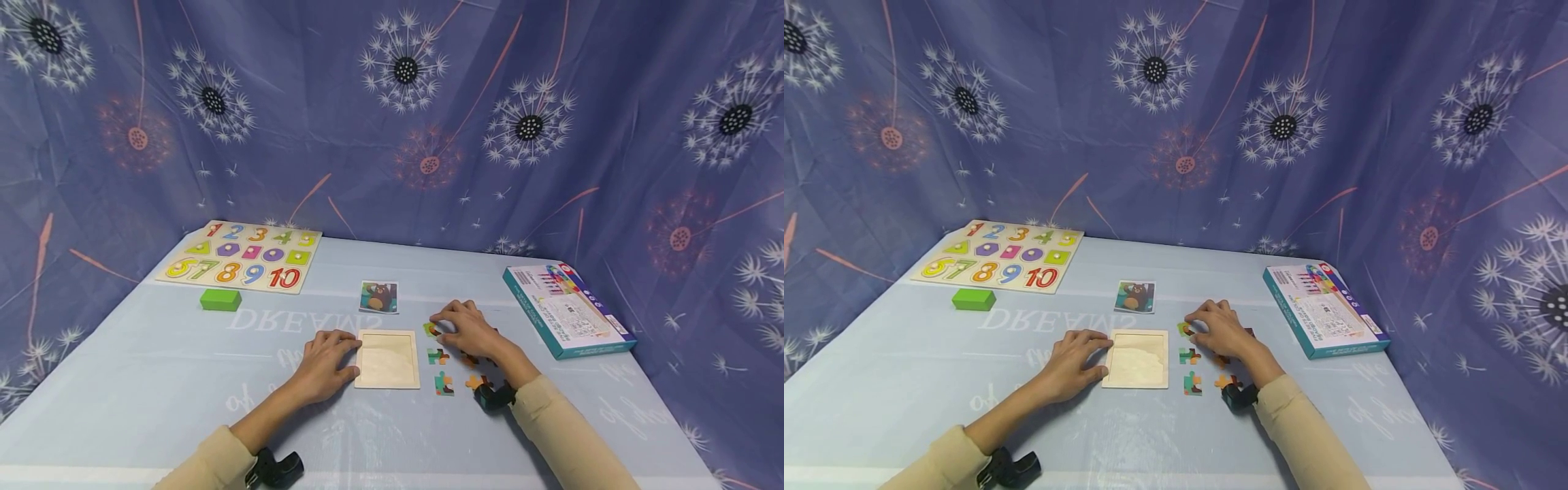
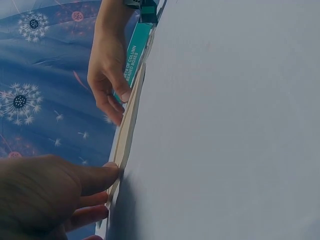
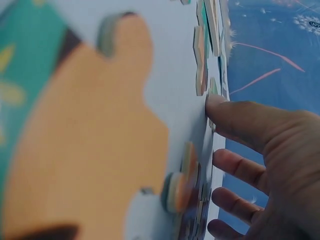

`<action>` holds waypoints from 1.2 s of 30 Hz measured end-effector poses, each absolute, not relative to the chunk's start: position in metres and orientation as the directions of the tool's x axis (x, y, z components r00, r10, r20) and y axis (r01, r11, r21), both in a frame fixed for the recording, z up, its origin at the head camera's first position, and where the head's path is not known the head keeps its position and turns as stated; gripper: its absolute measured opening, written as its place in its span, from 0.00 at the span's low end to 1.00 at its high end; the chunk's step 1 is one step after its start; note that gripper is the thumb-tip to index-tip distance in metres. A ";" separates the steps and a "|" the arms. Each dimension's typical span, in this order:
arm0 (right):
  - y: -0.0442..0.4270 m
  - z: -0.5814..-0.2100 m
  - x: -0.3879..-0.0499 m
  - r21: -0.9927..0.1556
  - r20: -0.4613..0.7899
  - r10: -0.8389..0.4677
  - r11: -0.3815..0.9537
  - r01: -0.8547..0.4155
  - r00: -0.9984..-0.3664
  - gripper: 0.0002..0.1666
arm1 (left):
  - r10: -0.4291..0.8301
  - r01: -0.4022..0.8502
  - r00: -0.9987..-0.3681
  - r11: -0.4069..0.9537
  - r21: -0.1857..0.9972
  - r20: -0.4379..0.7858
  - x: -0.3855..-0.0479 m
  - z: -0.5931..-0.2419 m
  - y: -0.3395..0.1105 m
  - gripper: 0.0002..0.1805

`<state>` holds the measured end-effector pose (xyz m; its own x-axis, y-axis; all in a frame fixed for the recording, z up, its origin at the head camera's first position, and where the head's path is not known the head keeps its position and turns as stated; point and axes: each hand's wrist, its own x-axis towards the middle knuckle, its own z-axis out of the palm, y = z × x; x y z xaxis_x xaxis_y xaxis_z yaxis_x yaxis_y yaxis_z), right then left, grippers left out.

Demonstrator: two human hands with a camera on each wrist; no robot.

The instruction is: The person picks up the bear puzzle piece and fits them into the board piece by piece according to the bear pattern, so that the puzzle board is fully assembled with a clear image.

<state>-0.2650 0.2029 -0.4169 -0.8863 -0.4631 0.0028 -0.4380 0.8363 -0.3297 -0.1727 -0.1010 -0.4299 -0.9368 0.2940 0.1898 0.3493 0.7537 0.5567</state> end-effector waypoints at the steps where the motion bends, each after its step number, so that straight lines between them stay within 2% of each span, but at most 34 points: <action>1: 0.203 -0.417 -0.265 -0.333 0.007 -0.465 0.834 -0.440 -0.885 0.22 | 0.294 0.350 -0.936 0.753 0.558 0.191 -0.173 -0.430 -0.101 0.23; 12: 0.205 -0.419 -0.267 -0.361 0.056 -0.473 0.811 -0.459 -0.879 0.16 | 0.290 0.354 -0.935 0.754 0.553 0.203 -0.175 -0.431 -0.101 0.22; 26: 0.202 -0.418 -0.264 -0.373 0.052 -0.462 0.814 -0.446 -0.886 0.17 | 0.305 0.375 -0.927 0.757 0.534 0.219 -0.175 -0.432 -0.098 0.22; 36: 0.188 -0.409 -0.251 -0.416 0.074 -0.483 0.780 -0.468 -0.872 0.16 | 0.264 0.324 -0.946 0.746 0.583 0.188 -0.178 -0.432 -0.096 0.21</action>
